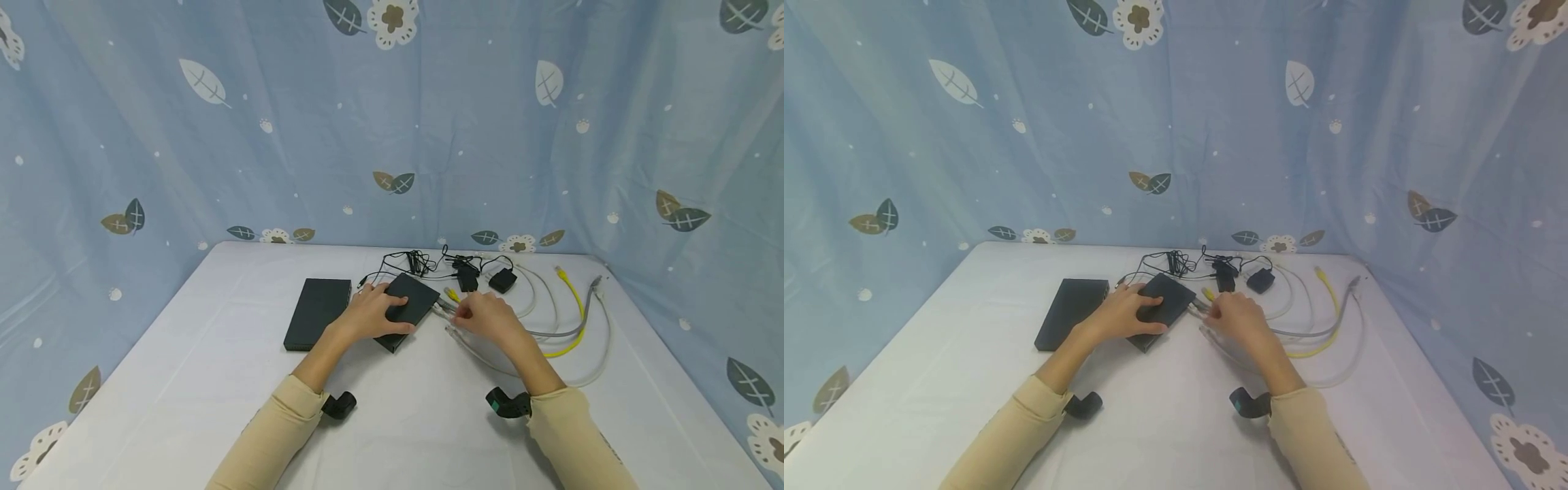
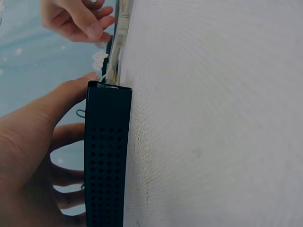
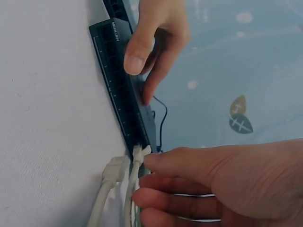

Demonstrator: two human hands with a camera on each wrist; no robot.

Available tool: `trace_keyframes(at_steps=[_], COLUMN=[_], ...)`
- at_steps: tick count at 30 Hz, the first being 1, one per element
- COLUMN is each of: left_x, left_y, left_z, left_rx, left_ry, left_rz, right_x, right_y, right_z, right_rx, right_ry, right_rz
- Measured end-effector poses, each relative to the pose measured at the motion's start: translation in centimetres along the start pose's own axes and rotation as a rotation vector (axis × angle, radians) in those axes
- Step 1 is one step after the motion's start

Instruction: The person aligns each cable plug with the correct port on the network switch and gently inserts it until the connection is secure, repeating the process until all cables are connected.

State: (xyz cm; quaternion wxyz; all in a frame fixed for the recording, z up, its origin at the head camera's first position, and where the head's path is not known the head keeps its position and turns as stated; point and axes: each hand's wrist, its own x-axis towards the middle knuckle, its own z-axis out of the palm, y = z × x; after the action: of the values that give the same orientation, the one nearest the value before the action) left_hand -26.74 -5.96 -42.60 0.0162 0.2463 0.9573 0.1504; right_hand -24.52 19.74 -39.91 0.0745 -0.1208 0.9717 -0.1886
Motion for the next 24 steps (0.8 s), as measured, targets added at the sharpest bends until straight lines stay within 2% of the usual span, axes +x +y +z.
trace_keyframes(at_steps=[6,10,19,24], left_x=[-0.08,-0.10,-0.24,-0.26], left_y=[0.07,-0.04,-0.27,-0.09], left_z=[-0.05,-0.06,-0.14,-0.23], left_rx=[-0.008,-0.008,-0.016,-0.012], left_ry=[-0.001,-0.001,-0.005,-0.011], left_rz=[-0.002,0.003,0.000,0.013], right_x=[-0.17,-0.31,-0.44,-0.68], right_y=[-0.15,-0.17,-0.57,-0.45], right_z=[-0.17,-0.07,-0.04,0.33], right_rx=[-0.030,-0.050,-0.081,-0.105], right_ry=[-0.097,-0.132,-0.166,-0.149], right_rz=[0.022,0.022,0.032,0.032])
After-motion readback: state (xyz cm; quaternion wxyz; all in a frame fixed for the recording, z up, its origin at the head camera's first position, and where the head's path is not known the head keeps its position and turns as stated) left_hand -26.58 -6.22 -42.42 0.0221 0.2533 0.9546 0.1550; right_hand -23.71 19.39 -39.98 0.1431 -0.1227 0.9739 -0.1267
